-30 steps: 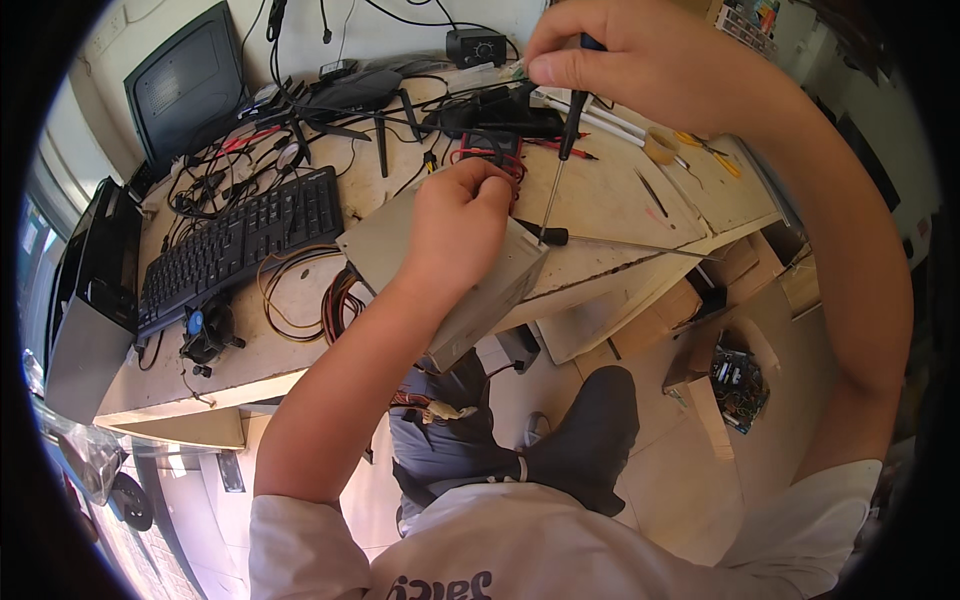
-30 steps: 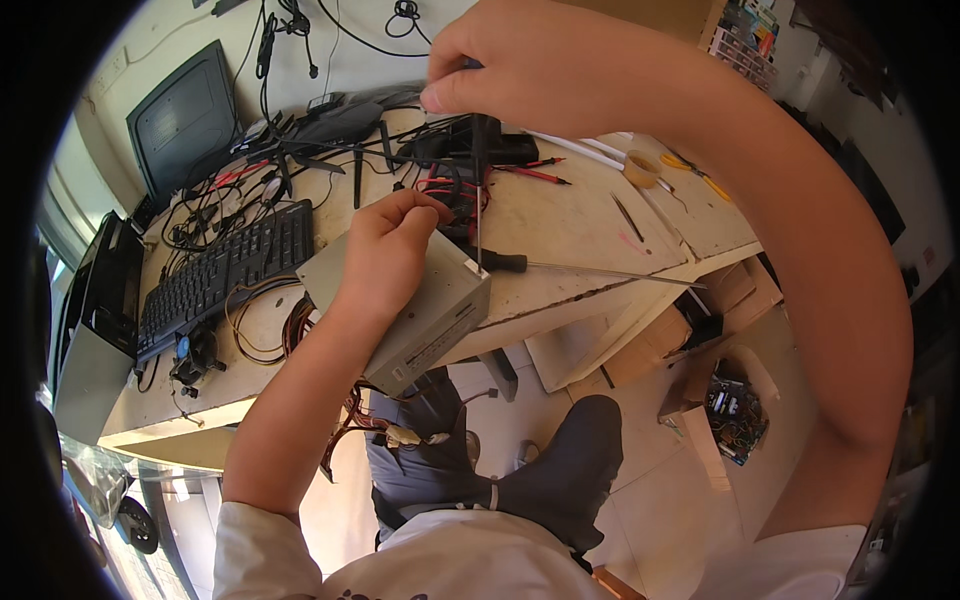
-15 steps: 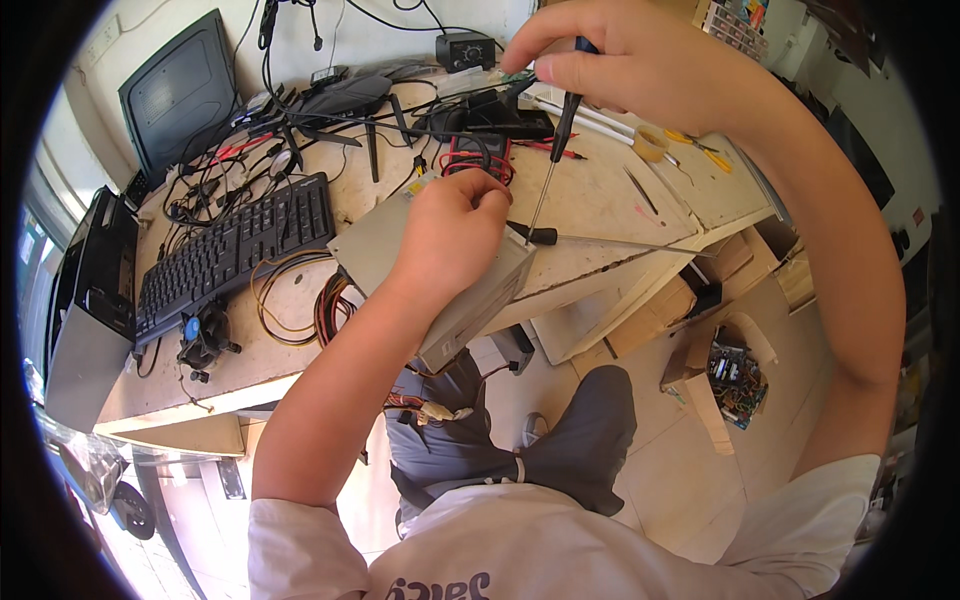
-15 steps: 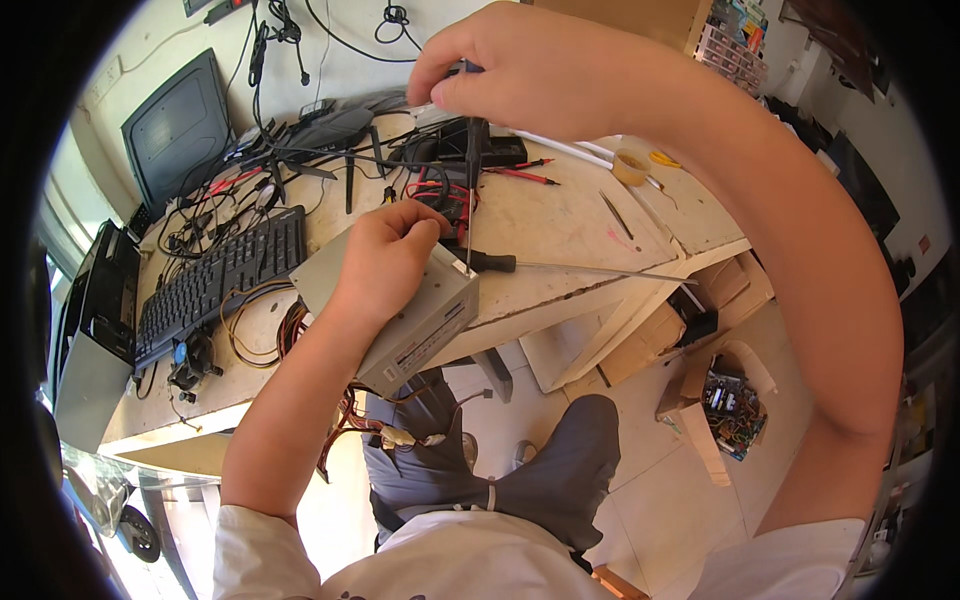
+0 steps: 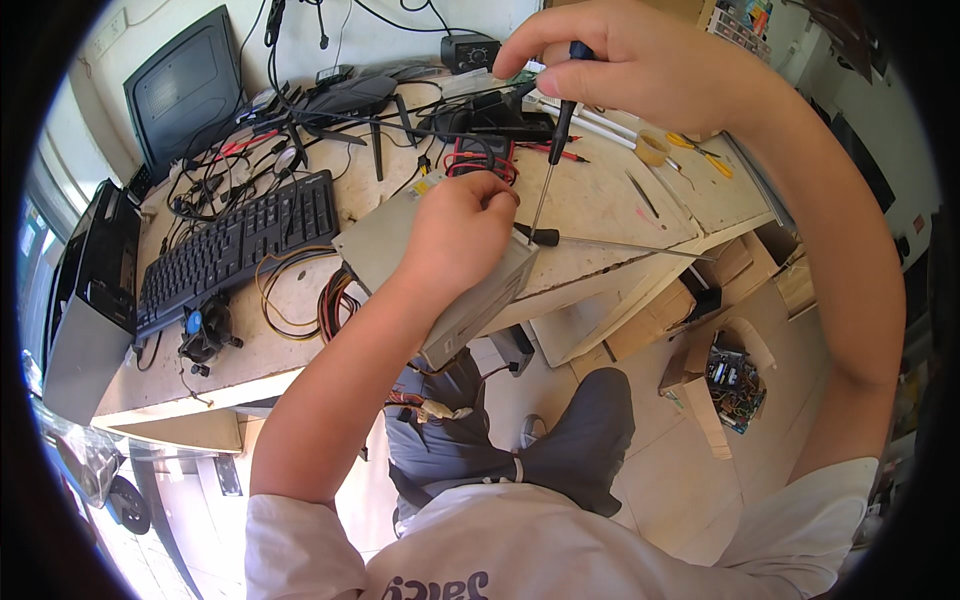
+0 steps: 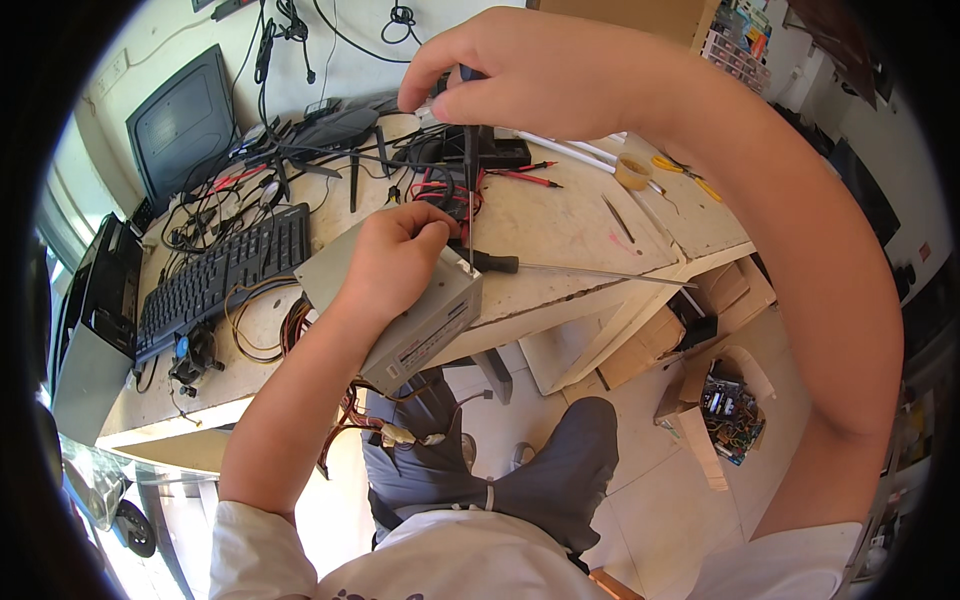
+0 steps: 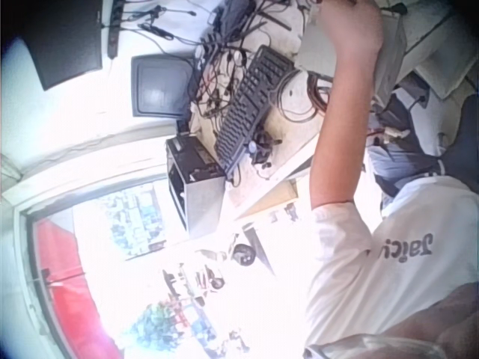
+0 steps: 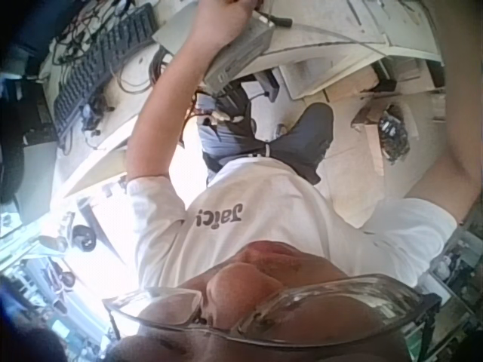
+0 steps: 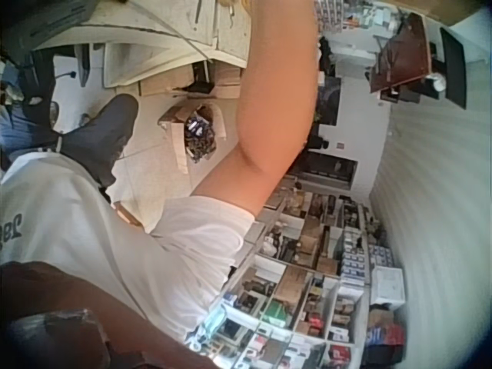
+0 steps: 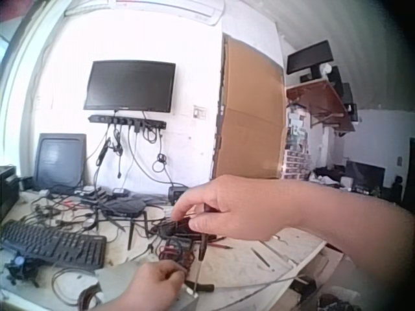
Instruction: The person uses a screwdriver to remove screws from a metal electronic enclosure on a cluttered workbench. After removing the screws, the person opens the enclosure to reveal internal circuit boards and wiring, then holds the unit to inspect the interior.
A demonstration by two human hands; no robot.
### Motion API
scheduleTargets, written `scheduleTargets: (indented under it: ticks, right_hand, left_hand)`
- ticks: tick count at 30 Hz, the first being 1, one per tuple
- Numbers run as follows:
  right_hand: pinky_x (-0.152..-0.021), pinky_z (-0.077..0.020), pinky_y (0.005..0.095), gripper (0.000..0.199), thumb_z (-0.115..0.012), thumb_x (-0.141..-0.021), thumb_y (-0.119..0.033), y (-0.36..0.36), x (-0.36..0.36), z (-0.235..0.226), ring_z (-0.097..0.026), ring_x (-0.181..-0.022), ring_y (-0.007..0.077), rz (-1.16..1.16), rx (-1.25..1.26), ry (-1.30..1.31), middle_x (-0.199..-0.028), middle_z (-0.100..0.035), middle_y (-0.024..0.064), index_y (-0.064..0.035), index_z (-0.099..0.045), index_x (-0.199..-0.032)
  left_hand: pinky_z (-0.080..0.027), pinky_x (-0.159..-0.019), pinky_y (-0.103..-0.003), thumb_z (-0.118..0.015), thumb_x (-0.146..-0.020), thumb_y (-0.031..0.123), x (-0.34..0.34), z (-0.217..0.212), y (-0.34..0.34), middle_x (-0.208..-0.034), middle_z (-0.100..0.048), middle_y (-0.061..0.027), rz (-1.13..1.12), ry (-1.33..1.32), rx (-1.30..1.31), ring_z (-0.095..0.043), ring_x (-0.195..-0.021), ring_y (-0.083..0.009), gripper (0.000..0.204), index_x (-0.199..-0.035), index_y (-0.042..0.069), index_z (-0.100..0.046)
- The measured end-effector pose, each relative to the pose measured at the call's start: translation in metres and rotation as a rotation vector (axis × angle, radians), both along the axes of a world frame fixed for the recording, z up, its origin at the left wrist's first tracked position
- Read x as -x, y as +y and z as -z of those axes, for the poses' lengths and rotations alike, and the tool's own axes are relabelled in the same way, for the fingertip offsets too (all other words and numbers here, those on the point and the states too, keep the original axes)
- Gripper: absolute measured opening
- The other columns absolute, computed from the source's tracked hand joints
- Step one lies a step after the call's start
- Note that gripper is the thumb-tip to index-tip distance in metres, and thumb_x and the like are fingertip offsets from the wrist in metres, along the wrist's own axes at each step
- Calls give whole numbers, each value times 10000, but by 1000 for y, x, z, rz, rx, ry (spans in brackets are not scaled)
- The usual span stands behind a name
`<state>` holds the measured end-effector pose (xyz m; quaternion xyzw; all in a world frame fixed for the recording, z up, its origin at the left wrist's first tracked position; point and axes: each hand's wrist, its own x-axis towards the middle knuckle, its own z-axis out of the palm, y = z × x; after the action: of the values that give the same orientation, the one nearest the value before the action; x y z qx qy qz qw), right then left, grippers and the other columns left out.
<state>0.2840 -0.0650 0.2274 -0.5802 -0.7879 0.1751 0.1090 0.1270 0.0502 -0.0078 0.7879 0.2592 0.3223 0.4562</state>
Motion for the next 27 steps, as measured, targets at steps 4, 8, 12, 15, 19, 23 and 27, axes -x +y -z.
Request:
scheduleTargets:
  ticks: [4, 8, 12, 15, 19, 23, 27]
  right_hand:
    - [-806, -492, 325, 334, -553, -989, -199, 6, -2, 9, -623, -871, 182, -20, -70, -58, -988, -688, 110, -3, -630, -1247]
    - [-728, -476, 338, 326, -558, -968, -209, 25, -3, 48, -589, -788, 175, -96, -299, -104, -909, -658, 94, 2, -655, -1198]
    - [-649, -460, 350, 323, -563, -948, -219, 32, -8, 59, -555, -704, 168, -112, -398, -147, -831, -628, 78, 6, -680, -1148]
    - [-677, -465, 351, 338, -570, -941, -213, 35, 0, 51, -565, -750, 172, 83, -257, -298, -903, -636, 93, -4, -665, -1189]
    - [-697, -473, 356, 354, -585, -938, -214, 35, 1, 48, -575, -777, 179, 153, -226, -336, -949, -646, 107, -10, -656, -1218]
    - [-682, -485, 364, 349, -609, -955, -241, 28, -9, 60, -577, -733, 185, -96, -388, -124, -908, -661, 113, 6, -672, -1194]
    - [-698, -494, 352, 370, -598, -940, -206, 30, 2, 42, -582, -744, 186, 196, -82, -239, -899, -660, 113, 6, -661, -1237]
  left_hand:
    - [-539, -761, -384, -581, -893, 181, 1, 1, 0, -843, -725, -189, -1, 11, -22, -709, -798, -307, 252, -989, 15, -744]
    - [-540, -769, -393, -582, -890, 179, 1, -2, 0, -856, -725, -189, 10, 22, -18, -710, -816, -324, 246, -989, 25, -747]
    - [-541, -771, -397, -582, -889, 177, -1, 1, -1, -863, -727, -191, 5, 5, -48, -708, -817, -334, 246, -987, 24, -747]
    - [-542, -773, -396, -579, -890, 174, -1, 0, 0, -869, -729, -193, -3, 27, -50, -708, -815, -335, 247, -984, 18, -746]
    - [-543, -778, -394, -572, -892, 171, 1, -2, 0, -876, -733, -193, 4, 39, -43, -712, -818, -328, 253, -982, 12, -746]
    - [-544, -780, -392, -566, -894, 170, 1, -4, -2, -878, -735, -191, 12, 47, -37, -714, -819, -321, 259, -984, 6, -745]
    - [-544, -781, -389, -563, -895, 169, 0, -2, -1, -875, -734, -190, 7, 54, -59, -713, -818, -320, 259, -986, 7, -744]
